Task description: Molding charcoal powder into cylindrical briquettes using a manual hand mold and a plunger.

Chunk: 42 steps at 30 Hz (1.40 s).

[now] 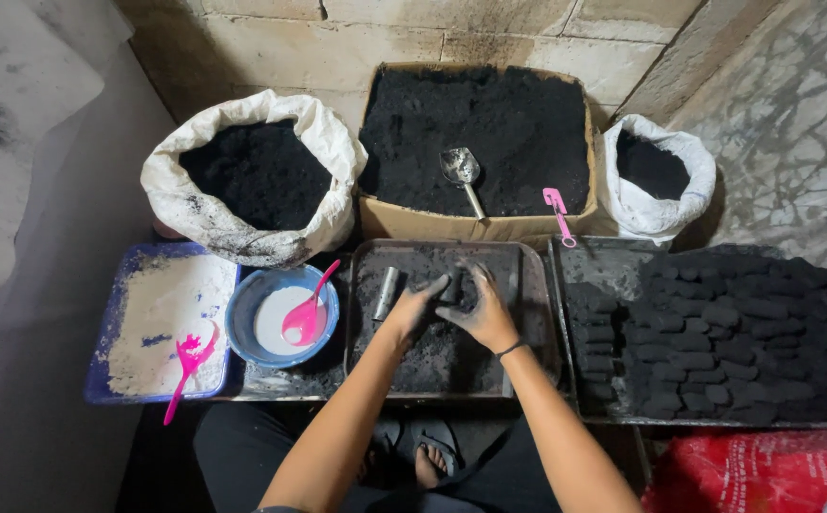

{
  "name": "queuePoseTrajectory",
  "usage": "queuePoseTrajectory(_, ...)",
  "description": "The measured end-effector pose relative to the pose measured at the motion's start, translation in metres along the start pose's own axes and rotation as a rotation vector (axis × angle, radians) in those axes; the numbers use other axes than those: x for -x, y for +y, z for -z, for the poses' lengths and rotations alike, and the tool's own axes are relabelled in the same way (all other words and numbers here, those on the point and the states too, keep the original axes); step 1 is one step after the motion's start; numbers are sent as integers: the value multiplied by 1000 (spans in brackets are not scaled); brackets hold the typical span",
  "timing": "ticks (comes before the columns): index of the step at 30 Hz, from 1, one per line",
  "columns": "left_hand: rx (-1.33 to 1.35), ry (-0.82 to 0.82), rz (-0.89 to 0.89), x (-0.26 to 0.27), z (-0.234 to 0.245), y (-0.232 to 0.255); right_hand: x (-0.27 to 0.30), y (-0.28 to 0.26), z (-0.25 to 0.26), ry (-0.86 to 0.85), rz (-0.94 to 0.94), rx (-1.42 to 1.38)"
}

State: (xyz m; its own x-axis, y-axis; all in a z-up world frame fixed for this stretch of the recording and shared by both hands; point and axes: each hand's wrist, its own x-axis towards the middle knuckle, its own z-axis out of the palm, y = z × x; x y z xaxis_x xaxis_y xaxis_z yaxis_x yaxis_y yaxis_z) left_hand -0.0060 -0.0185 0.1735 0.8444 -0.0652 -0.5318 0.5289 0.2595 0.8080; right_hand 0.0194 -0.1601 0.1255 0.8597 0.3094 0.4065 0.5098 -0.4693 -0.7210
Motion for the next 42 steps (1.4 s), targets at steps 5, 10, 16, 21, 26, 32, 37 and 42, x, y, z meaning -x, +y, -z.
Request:
queuePoseTrajectory(5, -94, 42, -22, -2, -4, -3, -1, -5, 2, -38, -4, 77)
queuePoseTrajectory(10, -180, 95, 72, -1, 7, -15, 7, 15, -3, -31, -22, 8)
queuePoseTrajectory(16, -170, 11, 54, 21, -14, 16, 11, 13, -5, -7, -49, 11)
queuePoseTrajectory(21, -248, 23, -34, 3, -12, -4, 12, -4, 1, -30, -39, 127)
queuePoseTrajectory(26, -373, 31, 2, 1, -19, -3, 28, 34, -12, -14, -20, 157)
queuePoseTrajectory(32, -261, -11, 172, -2, -25, -12, 40, 20, -8, 39, -68, 167)
queuePoseTrajectory(37, -240, -83, 157, -29, -24, -48, 59, 19, -2, 80, -151, 209)
queuePoseTrajectory(42, -618, -124, -24, -32, -40, -65, 86, 32, 2, 220, -231, 189)
